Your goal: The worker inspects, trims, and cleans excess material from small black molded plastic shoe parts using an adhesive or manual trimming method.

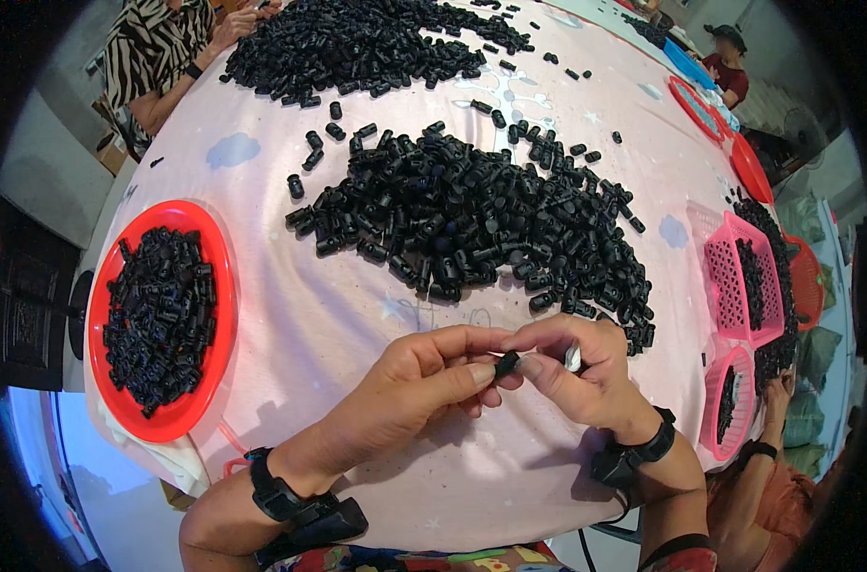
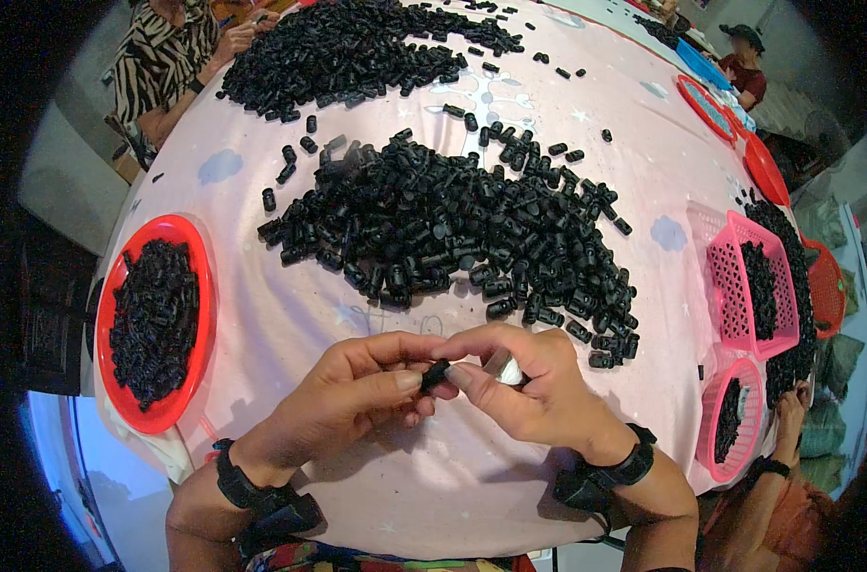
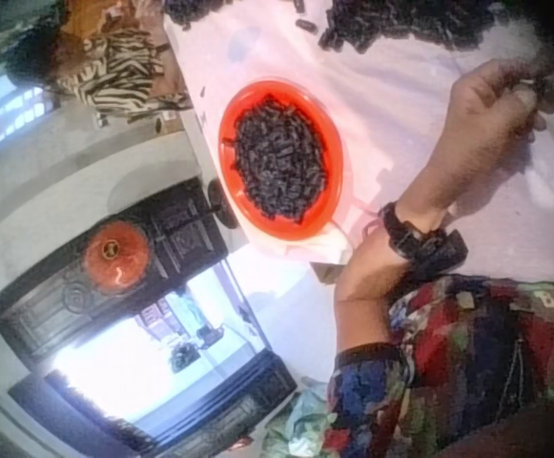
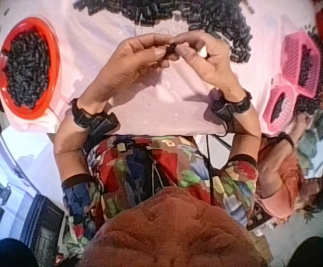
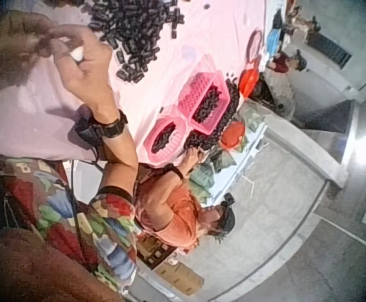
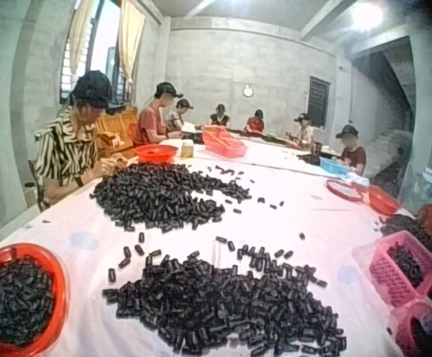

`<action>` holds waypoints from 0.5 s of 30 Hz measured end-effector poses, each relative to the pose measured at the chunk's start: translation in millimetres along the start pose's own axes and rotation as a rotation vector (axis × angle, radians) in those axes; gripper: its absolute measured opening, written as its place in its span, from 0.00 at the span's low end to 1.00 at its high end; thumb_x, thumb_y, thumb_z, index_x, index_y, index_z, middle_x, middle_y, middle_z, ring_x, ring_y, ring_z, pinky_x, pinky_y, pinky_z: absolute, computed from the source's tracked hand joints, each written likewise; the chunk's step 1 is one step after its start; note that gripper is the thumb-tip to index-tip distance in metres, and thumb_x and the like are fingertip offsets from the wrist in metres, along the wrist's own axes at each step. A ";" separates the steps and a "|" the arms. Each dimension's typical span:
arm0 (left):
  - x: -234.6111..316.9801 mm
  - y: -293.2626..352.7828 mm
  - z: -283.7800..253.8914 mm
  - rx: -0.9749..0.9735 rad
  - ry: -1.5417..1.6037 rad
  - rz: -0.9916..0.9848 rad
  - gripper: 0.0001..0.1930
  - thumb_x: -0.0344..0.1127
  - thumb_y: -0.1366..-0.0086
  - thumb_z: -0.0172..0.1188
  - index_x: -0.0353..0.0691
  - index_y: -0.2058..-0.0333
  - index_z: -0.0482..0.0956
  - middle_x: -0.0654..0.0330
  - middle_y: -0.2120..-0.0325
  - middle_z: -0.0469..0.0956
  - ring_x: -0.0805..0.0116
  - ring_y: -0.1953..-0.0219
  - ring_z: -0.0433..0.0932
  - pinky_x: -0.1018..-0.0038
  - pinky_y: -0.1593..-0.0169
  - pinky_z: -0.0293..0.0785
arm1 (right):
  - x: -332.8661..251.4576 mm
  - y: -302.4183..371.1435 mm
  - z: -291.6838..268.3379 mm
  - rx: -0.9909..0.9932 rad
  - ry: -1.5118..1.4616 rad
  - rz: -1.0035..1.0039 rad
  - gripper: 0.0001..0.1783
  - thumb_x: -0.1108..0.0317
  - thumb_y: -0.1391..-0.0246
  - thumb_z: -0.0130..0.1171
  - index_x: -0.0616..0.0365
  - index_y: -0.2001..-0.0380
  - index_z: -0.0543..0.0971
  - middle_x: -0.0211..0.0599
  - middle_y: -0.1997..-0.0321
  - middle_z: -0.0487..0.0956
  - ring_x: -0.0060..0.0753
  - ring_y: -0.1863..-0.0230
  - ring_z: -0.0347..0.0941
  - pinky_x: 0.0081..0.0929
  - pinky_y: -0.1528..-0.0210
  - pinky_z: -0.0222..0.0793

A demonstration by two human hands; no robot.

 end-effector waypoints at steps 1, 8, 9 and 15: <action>0.7 0.3 0.4 -0.001 0.000 0.000 0.19 0.32 0.33 0.52 0.32 0.45 0.67 0.56 0.60 0.78 0.78 0.65 0.75 0.82 0.58 0.72 | 1.1 0.1 -1.7 0.022 -0.013 -0.008 0.09 0.76 0.47 0.58 0.62 0.62 0.78 0.38 0.68 0.82 0.21 0.71 0.78 0.16 0.69 0.72; 1.1 0.5 2.0 0.003 0.097 -0.005 0.18 0.32 0.34 0.53 0.33 0.47 0.68 0.56 0.60 0.78 0.77 0.64 0.76 0.82 0.58 0.73 | 0.1 -0.6 -3.8 0.047 -0.012 -0.052 0.10 0.75 0.49 0.60 0.61 0.61 0.80 0.36 0.68 0.83 0.18 0.73 0.77 0.15 0.71 0.69; 1.0 0.5 2.2 0.011 0.103 -0.011 0.18 0.32 0.34 0.54 0.33 0.48 0.69 0.57 0.61 0.78 0.77 0.65 0.76 0.82 0.58 0.73 | -0.3 0.0 -3.8 0.046 -0.012 -0.051 0.10 0.75 0.49 0.60 0.61 0.61 0.80 0.36 0.68 0.83 0.18 0.73 0.77 0.15 0.71 0.69; -3.4 -1.0 -1.3 0.035 0.109 -0.006 0.15 0.29 0.36 0.57 0.34 0.51 0.70 0.60 0.66 0.77 0.77 0.67 0.75 0.82 0.60 0.73 | -9.5 0.1 -0.7 -0.041 0.116 -0.013 0.09 0.79 0.48 0.56 0.65 0.62 0.78 0.39 0.69 0.81 0.22 0.72 0.78 0.17 0.68 0.74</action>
Point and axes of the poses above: each hand's wrist, its own y-axis away from the middle knuckle, its own z-axis out of the palm, x = y × z, the point moved 5 cm from there along -y, towards the middle knuckle
